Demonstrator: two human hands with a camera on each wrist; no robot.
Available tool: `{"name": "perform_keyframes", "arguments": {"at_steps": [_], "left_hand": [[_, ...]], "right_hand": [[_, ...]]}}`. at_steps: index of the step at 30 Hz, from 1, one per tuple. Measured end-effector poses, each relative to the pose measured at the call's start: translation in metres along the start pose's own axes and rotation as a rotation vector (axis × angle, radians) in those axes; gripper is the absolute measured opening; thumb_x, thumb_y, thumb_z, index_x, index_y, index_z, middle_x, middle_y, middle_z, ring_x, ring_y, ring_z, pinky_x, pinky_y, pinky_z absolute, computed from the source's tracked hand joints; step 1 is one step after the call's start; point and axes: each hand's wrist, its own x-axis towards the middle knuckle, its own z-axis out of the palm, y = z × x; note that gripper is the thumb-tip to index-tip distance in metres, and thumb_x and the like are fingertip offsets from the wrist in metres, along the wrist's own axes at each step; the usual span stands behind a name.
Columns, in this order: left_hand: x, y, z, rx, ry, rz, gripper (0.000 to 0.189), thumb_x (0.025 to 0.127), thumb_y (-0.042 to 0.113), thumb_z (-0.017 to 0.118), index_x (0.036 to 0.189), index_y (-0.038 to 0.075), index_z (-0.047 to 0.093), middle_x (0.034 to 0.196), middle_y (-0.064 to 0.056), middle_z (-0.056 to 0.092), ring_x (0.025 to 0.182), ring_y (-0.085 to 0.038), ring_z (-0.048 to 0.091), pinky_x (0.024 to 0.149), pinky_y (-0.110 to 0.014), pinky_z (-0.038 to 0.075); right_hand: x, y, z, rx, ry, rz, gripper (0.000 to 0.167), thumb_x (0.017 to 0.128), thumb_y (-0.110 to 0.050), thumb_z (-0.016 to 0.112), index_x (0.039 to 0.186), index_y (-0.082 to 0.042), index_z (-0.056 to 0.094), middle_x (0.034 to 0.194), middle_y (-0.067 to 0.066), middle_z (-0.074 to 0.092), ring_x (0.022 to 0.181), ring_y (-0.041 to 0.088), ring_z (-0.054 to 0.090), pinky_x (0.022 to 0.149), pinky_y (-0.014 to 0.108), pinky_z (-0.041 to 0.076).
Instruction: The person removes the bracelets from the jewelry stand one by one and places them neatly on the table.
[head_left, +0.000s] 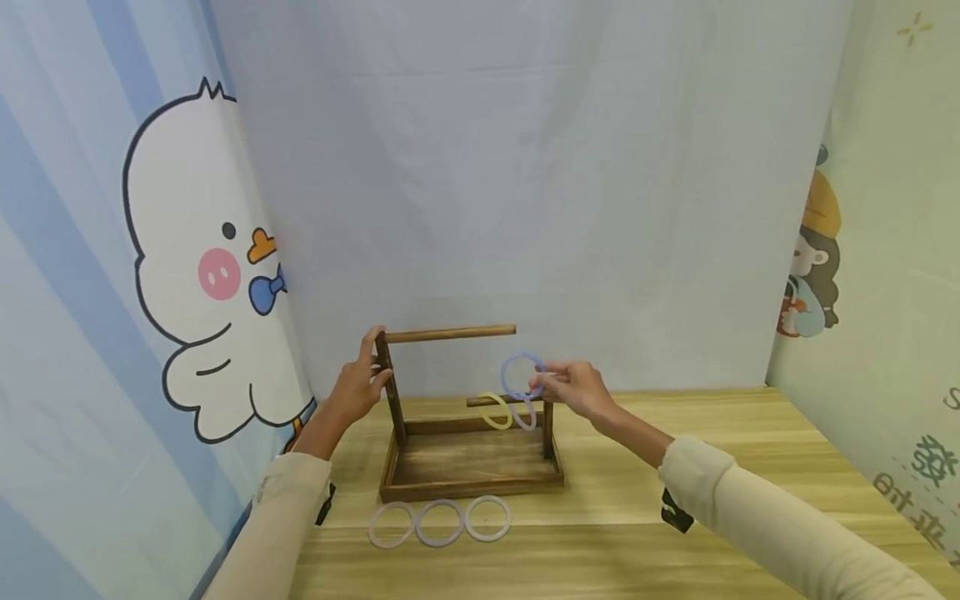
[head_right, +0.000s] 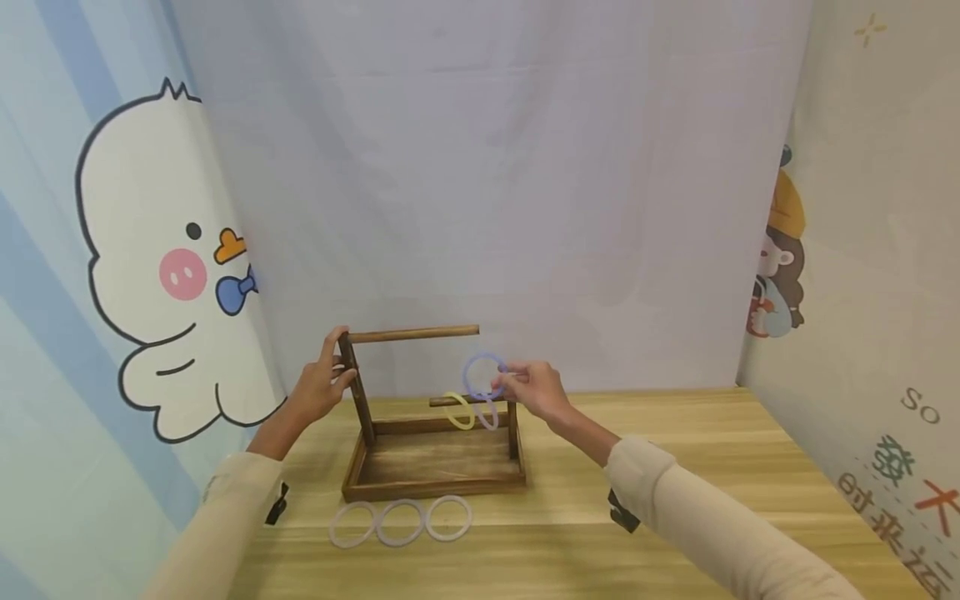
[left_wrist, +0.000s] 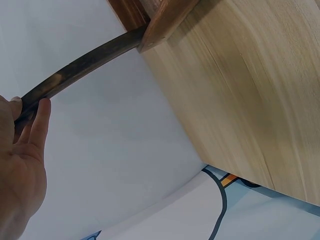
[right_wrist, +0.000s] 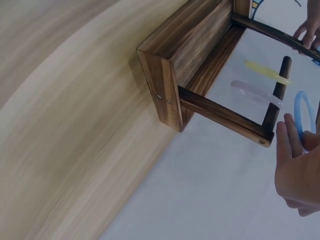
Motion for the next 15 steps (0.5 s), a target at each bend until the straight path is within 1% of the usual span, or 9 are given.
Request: {"name": "perform_keyframes", "arguments": {"at_steps": [5, 13, 15], "left_hand": [[0.001, 0.002, -0.001, 0.004, -0.023, -0.014, 0.077, 0.102, -0.004, 0.061, 0.16, 0.015, 0.015, 0.123, -0.041, 0.063, 0.11, -0.052, 0.067, 0.09, -0.057, 0.06], [0.001, 0.006, -0.002, 0.008, -0.022, -0.018, 0.075, 0.102, -0.004, 0.061, 0.16, 0.014, 0.016, 0.123, -0.041, 0.063, 0.11, -0.052, 0.068, 0.09, -0.057, 0.06], [0.0, 0.006, -0.002, 0.008, -0.024, -0.015, 0.075, 0.102, -0.004, 0.062, 0.159, 0.014, 0.016, 0.122, -0.04, 0.063, 0.11, -0.052, 0.068, 0.09, -0.056, 0.06]], "right_hand": [[-0.01, 0.0, 0.0, 0.017, -0.066, -0.01, 0.035, 0.107, -0.004, 0.057, 0.136, 0.015, 0.058, 0.111, 0.025, 0.075, 0.107, 0.036, 0.074, 0.094, 0.045, 0.059], [-0.023, 0.006, 0.0, 0.022, -0.134, -0.02, 0.035, 0.107, -0.004, 0.057, 0.136, 0.016, 0.057, 0.114, 0.026, 0.073, 0.107, 0.036, 0.074, 0.095, 0.044, 0.059], [-0.027, 0.009, 0.0, 0.019, -0.15, -0.02, 0.037, 0.107, -0.005, 0.058, 0.137, 0.016, 0.057, 0.118, 0.027, 0.072, 0.107, 0.036, 0.074, 0.094, 0.044, 0.059]]}}
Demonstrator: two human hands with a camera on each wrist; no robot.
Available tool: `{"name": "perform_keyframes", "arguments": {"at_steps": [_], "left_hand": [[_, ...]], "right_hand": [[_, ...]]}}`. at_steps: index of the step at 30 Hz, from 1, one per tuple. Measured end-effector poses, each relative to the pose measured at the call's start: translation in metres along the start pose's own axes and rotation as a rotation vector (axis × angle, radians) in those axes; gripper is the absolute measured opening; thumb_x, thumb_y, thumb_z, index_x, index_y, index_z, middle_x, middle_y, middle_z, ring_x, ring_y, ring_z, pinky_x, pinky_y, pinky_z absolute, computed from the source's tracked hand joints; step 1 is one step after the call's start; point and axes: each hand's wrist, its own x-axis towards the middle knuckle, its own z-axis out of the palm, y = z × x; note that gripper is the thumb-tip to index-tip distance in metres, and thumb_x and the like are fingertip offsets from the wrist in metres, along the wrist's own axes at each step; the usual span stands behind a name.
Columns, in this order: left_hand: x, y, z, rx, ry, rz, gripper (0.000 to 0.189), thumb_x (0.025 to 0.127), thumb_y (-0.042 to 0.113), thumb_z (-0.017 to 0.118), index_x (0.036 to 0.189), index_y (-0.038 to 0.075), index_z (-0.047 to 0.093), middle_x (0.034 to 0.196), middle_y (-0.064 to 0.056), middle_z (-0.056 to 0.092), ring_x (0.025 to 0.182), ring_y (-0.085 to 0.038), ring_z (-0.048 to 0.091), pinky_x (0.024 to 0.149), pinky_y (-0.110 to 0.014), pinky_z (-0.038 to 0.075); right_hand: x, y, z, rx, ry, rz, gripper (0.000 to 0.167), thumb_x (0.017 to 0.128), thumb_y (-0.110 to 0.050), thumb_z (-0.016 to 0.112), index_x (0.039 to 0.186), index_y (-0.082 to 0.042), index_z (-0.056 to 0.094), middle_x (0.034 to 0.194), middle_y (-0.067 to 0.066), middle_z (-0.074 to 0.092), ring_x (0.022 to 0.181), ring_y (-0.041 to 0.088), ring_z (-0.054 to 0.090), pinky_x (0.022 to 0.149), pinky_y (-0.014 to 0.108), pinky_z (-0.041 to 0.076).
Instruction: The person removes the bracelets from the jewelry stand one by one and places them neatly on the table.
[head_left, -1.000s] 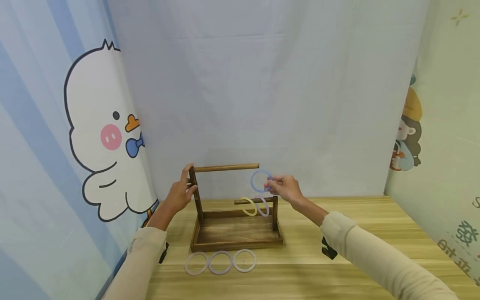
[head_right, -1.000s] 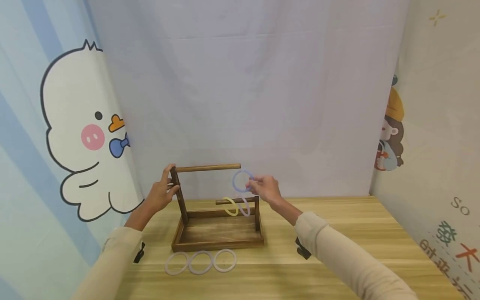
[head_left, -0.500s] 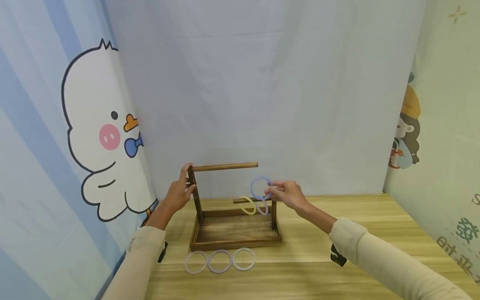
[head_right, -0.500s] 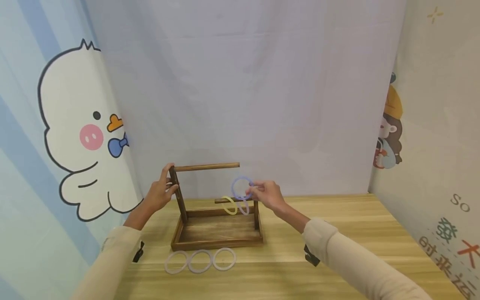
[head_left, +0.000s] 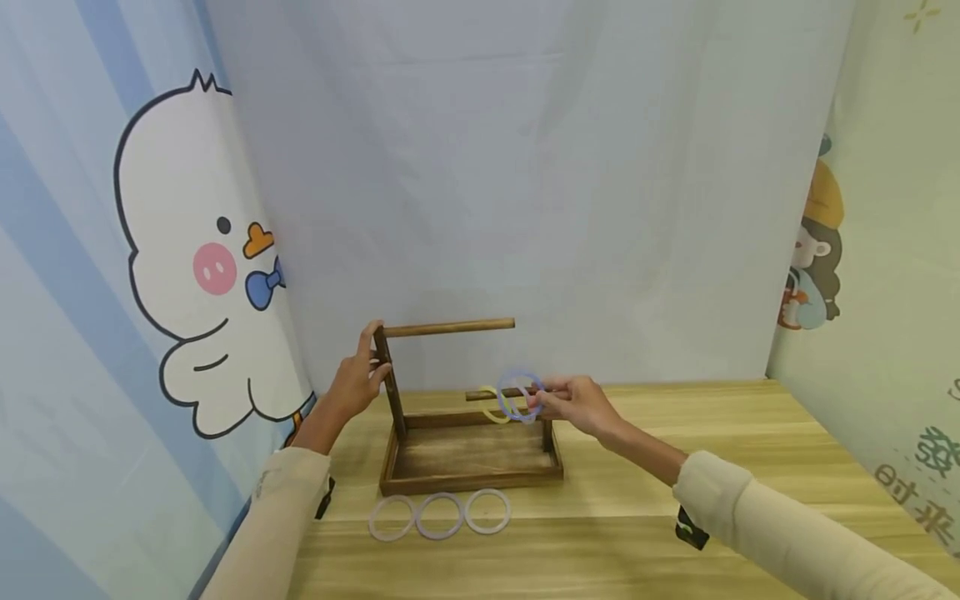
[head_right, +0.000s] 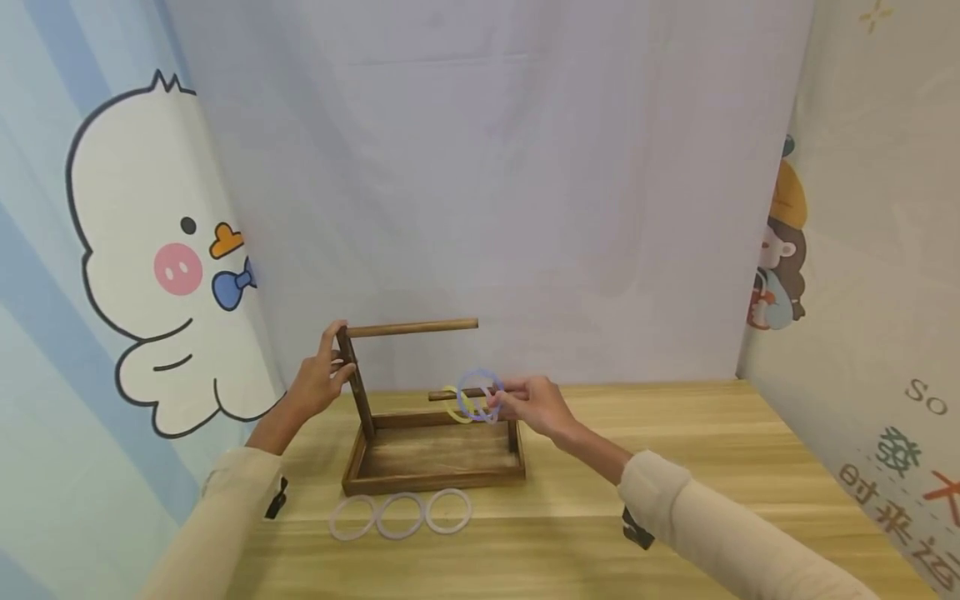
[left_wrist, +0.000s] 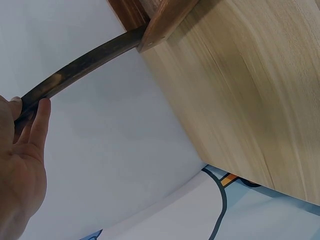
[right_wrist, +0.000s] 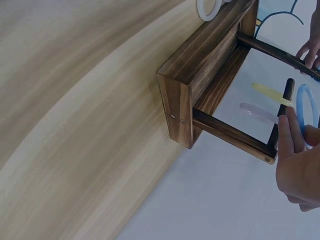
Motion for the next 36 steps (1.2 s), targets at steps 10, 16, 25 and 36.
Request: {"name": "perform_keyframes", "arguments": {"at_steps": [10, 16, 25, 36], "left_hand": [[0.001, 0.001, -0.001, -0.006, 0.0, -0.001, 0.075, 0.102, -0.004, 0.062, 0.159, 0.014, 0.017, 0.121, -0.041, 0.063, 0.11, -0.052, 0.068, 0.09, -0.056, 0.06], [0.0, 0.0, 0.0, -0.004, 0.008, 0.01, 0.075, 0.101, -0.005, 0.062, 0.159, 0.012, 0.017, 0.121, -0.041, 0.064, 0.109, -0.052, 0.068, 0.089, -0.057, 0.06], [-0.001, -0.001, 0.001, 0.006, 0.008, 0.014, 0.075, 0.102, -0.005, 0.061, 0.159, 0.012, 0.016, 0.121, -0.04, 0.064, 0.109, -0.052, 0.068, 0.089, -0.057, 0.06], [0.001, 0.0, 0.0, -0.017, -0.003, 0.0, 0.075, 0.102, -0.005, 0.062, 0.159, 0.012, 0.016, 0.121, -0.04, 0.063, 0.109, -0.052, 0.068, 0.09, -0.057, 0.06]], "right_hand": [[-0.021, 0.017, 0.003, 0.015, -0.086, -0.023, 0.038, 0.107, -0.004, 0.057, 0.136, 0.02, 0.054, 0.114, 0.029, 0.073, 0.106, 0.036, 0.074, 0.093, 0.045, 0.06], [-0.033, 0.028, 0.011, 0.027, -0.111, 0.026, 0.042, 0.107, -0.005, 0.057, 0.137, 0.024, 0.049, 0.113, 0.028, 0.073, 0.106, 0.039, 0.074, 0.093, 0.047, 0.06], [-0.052, 0.053, 0.019, 0.042, -0.164, 0.067, 0.039, 0.106, -0.007, 0.059, 0.131, 0.023, 0.055, 0.11, 0.027, 0.074, 0.105, 0.04, 0.074, 0.093, 0.05, 0.059], [-0.064, 0.075, 0.027, 0.088, -0.179, 0.149, 0.037, 0.104, -0.003, 0.06, 0.128, 0.026, 0.055, 0.108, 0.027, 0.074, 0.103, 0.04, 0.074, 0.089, 0.046, 0.062]]}}
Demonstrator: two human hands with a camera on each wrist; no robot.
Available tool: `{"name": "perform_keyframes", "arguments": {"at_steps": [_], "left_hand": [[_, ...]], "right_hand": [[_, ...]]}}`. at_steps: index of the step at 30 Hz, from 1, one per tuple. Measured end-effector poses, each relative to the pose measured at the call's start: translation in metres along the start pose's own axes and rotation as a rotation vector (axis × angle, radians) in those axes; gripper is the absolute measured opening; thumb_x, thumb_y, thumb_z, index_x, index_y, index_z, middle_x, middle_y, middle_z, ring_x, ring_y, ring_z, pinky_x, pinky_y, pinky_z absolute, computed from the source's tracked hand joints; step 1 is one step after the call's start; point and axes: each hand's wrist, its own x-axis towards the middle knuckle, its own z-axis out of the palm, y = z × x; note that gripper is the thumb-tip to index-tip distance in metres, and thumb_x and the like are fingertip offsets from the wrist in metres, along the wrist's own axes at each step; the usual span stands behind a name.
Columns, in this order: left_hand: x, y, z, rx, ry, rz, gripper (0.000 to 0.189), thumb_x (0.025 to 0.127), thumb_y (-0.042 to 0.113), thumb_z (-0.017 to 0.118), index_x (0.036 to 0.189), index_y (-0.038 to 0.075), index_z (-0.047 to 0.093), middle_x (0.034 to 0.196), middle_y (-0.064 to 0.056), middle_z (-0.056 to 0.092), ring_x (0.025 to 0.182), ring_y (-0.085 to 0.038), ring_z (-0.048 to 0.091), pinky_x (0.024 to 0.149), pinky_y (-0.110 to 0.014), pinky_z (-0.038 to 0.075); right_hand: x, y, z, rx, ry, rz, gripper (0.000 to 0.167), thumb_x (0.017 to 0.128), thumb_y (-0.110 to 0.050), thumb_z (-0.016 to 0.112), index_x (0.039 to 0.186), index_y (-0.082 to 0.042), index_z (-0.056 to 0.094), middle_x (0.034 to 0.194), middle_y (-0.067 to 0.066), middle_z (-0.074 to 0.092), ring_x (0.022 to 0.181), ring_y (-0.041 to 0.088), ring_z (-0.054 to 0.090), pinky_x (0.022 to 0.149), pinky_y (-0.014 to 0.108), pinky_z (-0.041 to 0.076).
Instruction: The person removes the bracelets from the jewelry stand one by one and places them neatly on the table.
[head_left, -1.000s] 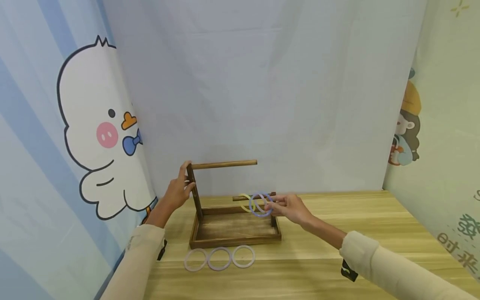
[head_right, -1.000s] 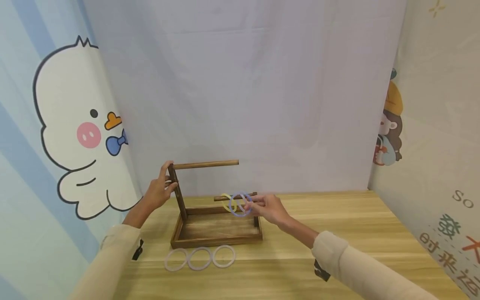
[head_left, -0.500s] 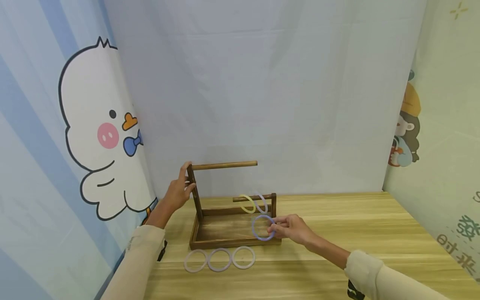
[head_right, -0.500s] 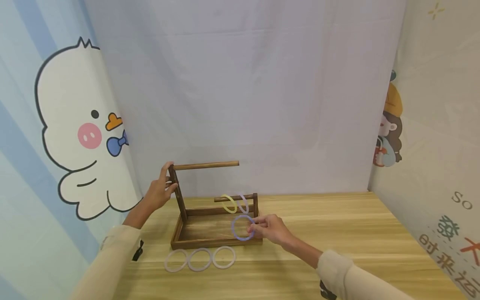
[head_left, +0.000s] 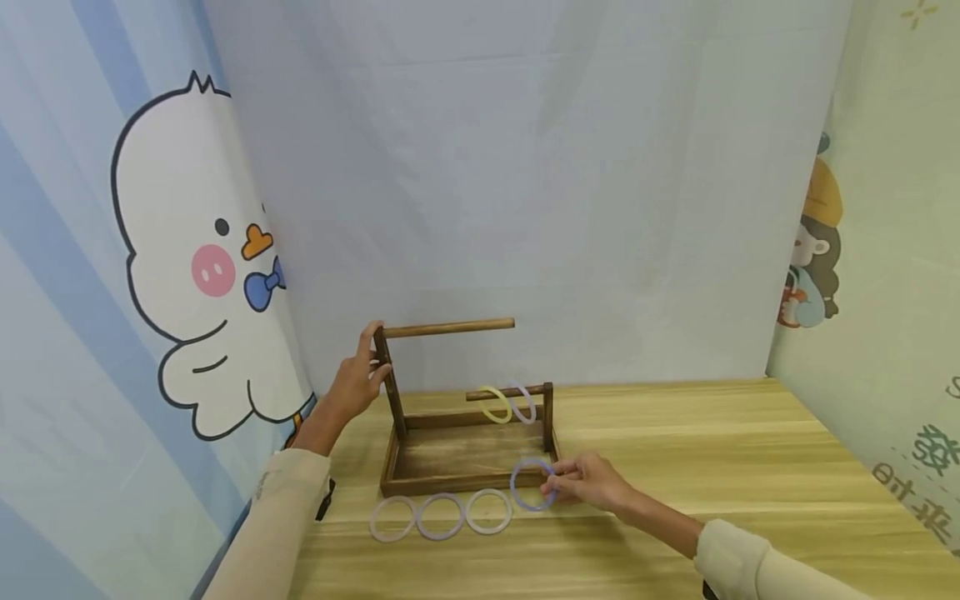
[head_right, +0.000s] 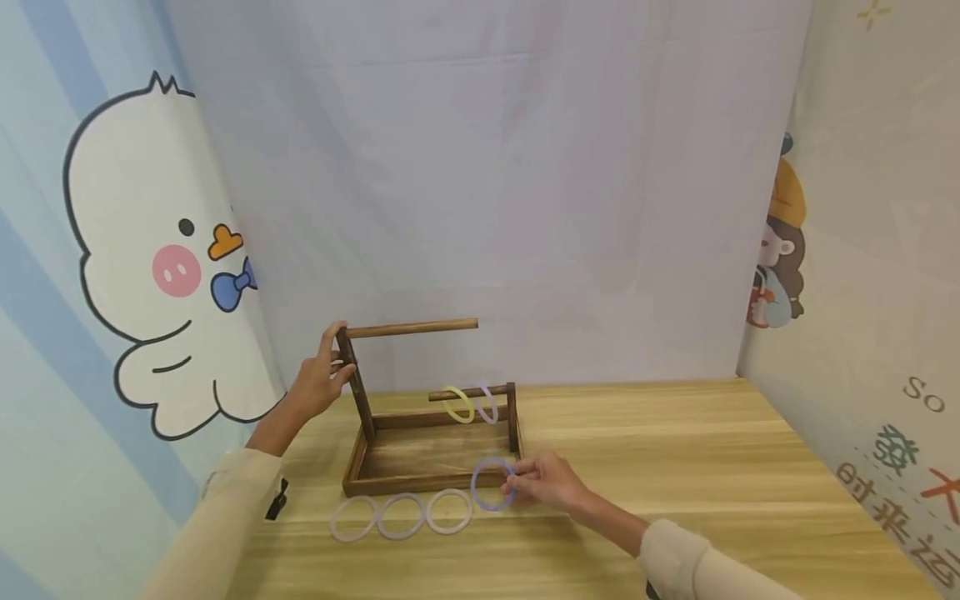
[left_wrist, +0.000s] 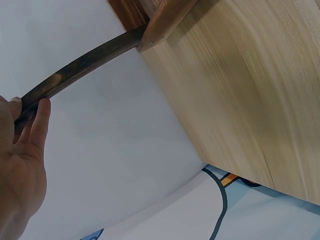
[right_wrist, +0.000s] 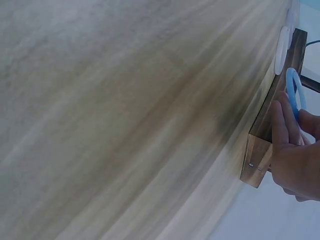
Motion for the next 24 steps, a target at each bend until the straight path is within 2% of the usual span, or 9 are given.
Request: {"name": "perform_keyframes", "arguments": {"at_steps": [7, 16, 21, 24], "left_hand": [[-0.001, 0.001, -0.001, -0.005, -0.008, -0.016, 0.076, 0.102, -0.004, 0.062, 0.16, 0.014, 0.016, 0.123, -0.04, 0.063, 0.111, -0.052, 0.067, 0.091, -0.057, 0.059], [-0.001, 0.002, 0.0, -0.006, -0.006, -0.024, 0.076, 0.102, -0.004, 0.061, 0.16, 0.014, 0.016, 0.124, -0.041, 0.062, 0.112, -0.053, 0.067, 0.092, -0.058, 0.059], [-0.001, 0.002, -0.001, -0.003, -0.001, -0.015, 0.075, 0.102, -0.005, 0.061, 0.159, 0.013, 0.016, 0.123, -0.041, 0.063, 0.111, -0.052, 0.067, 0.09, -0.057, 0.059], [-0.001, 0.002, -0.001, 0.004, 0.0, -0.013, 0.075, 0.102, -0.005, 0.061, 0.159, 0.012, 0.017, 0.122, -0.041, 0.063, 0.11, -0.052, 0.068, 0.089, -0.057, 0.06]], "right_hand": [[-0.001, 0.009, 0.004, 0.027, 0.006, 0.014, 0.028, 0.103, 0.001, 0.061, 0.121, 0.023, 0.061, 0.101, 0.028, 0.075, 0.095, 0.039, 0.076, 0.084, 0.042, 0.063], [-0.003, 0.011, 0.008, 0.017, 0.006, 0.043, 0.028, 0.103, -0.002, 0.062, 0.12, 0.021, 0.064, 0.099, 0.025, 0.076, 0.093, 0.034, 0.078, 0.082, 0.04, 0.064], [-0.002, 0.012, 0.008, -0.012, 0.048, 0.015, 0.024, 0.101, -0.001, 0.066, 0.114, 0.019, 0.068, 0.096, 0.025, 0.076, 0.088, 0.033, 0.078, 0.078, 0.038, 0.065], [-0.002, 0.013, 0.008, -0.083, 0.105, -0.022, 0.021, 0.097, -0.004, 0.072, 0.107, 0.014, 0.073, 0.092, 0.022, 0.077, 0.083, 0.032, 0.079, 0.072, 0.034, 0.065]]}}
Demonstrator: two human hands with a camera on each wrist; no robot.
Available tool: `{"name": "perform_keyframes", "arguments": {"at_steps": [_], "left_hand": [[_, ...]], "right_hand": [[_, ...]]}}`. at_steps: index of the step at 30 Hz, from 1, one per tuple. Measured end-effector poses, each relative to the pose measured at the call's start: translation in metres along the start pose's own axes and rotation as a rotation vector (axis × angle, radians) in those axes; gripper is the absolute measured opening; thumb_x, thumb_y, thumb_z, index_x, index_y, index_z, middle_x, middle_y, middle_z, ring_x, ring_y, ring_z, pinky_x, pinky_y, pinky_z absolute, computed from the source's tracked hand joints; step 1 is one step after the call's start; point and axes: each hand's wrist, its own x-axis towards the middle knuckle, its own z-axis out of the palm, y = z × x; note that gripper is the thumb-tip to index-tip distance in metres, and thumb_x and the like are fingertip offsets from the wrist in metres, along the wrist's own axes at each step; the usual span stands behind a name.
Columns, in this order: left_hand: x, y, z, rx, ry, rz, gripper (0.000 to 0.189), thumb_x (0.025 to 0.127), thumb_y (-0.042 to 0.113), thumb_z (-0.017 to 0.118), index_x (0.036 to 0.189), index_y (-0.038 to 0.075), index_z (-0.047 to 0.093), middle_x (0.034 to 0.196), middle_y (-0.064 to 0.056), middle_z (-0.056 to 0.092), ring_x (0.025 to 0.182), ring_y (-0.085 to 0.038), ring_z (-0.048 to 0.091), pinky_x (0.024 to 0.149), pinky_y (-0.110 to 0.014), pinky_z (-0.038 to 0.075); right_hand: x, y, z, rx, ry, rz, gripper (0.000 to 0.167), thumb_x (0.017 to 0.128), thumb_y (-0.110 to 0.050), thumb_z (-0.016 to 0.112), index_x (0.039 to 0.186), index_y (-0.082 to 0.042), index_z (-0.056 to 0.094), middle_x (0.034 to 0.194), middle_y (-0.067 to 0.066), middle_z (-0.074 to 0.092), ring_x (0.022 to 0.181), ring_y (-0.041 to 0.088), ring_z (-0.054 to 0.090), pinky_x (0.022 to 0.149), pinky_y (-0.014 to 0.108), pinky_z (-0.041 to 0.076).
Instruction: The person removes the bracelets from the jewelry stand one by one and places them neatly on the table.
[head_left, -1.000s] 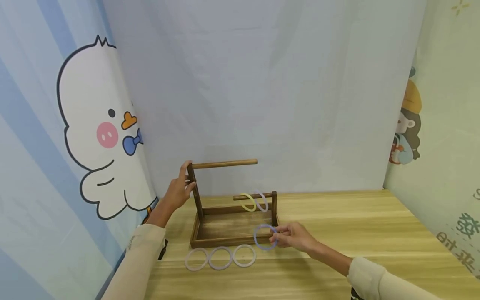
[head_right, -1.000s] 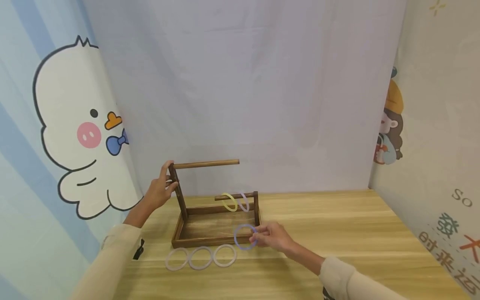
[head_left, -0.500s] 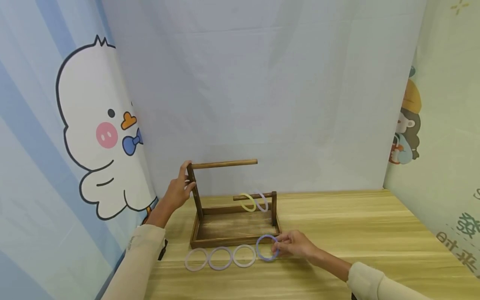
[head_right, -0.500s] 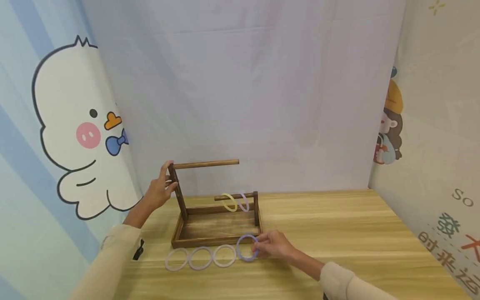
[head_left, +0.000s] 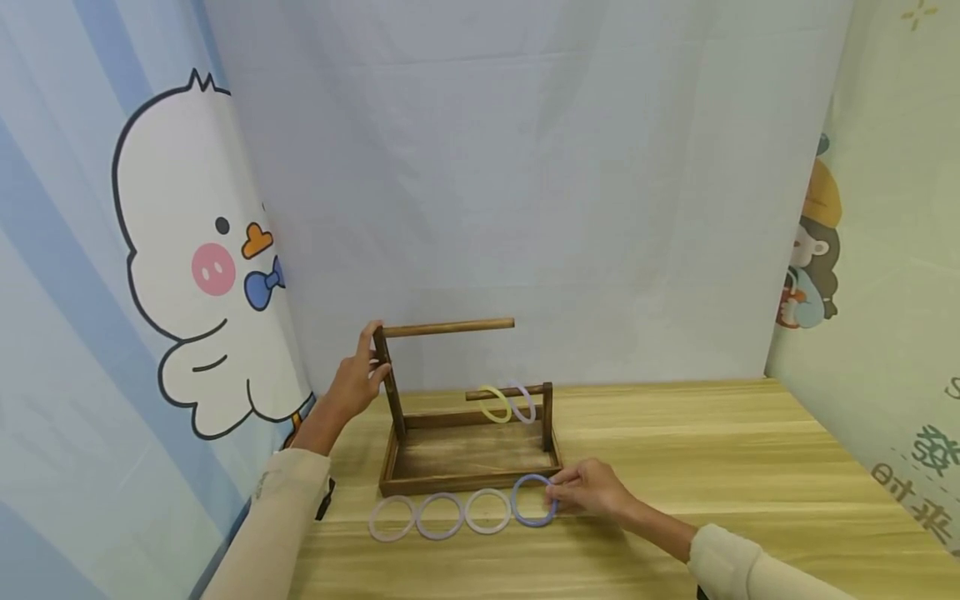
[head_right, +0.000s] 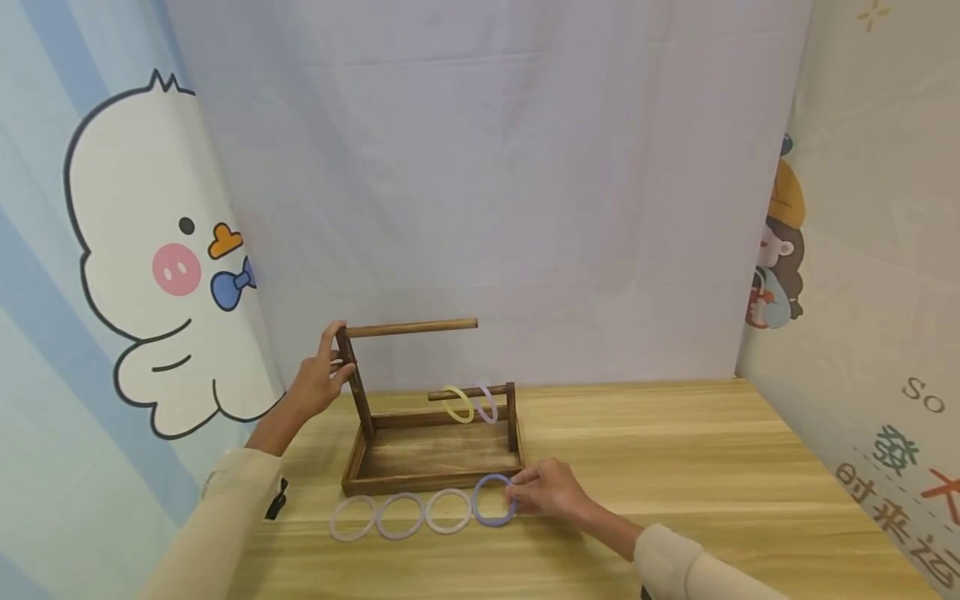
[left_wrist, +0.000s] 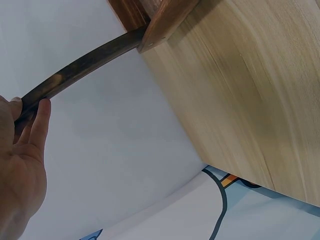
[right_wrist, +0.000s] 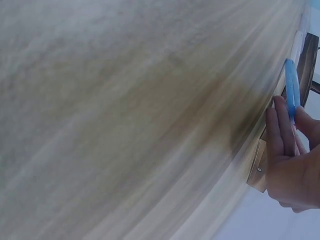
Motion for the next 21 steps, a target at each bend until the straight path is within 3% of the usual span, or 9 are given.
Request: {"name": "perform_keyframes", "arguments": {"at_steps": [11, 21], "left_hand": [[-0.0004, 0.0003, -0.0006, 0.004, -0.001, -0.002, 0.075, 0.102, -0.004, 0.062, 0.159, 0.01, 0.017, 0.122, -0.04, 0.064, 0.11, -0.052, 0.068, 0.089, -0.057, 0.06], [-0.0013, 0.0027, -0.0024, -0.002, 0.001, -0.006, 0.076, 0.102, -0.004, 0.062, 0.16, 0.014, 0.016, 0.123, -0.039, 0.064, 0.111, -0.052, 0.067, 0.092, -0.057, 0.059]], "right_hand": [[0.0033, 0.0044, 0.0067, -0.197, 0.173, -0.122, 0.009, 0.088, -0.005, 0.083, 0.087, 0.004, 0.079, 0.081, 0.014, 0.078, 0.066, 0.02, 0.077, 0.061, 0.026, 0.063], [0.0035, 0.005, 0.01, -0.222, 0.226, -0.163, 0.009, 0.085, -0.003, 0.084, 0.083, 0.003, 0.078, 0.074, 0.011, 0.077, 0.062, 0.019, 0.076, 0.058, 0.024, 0.062]]}}
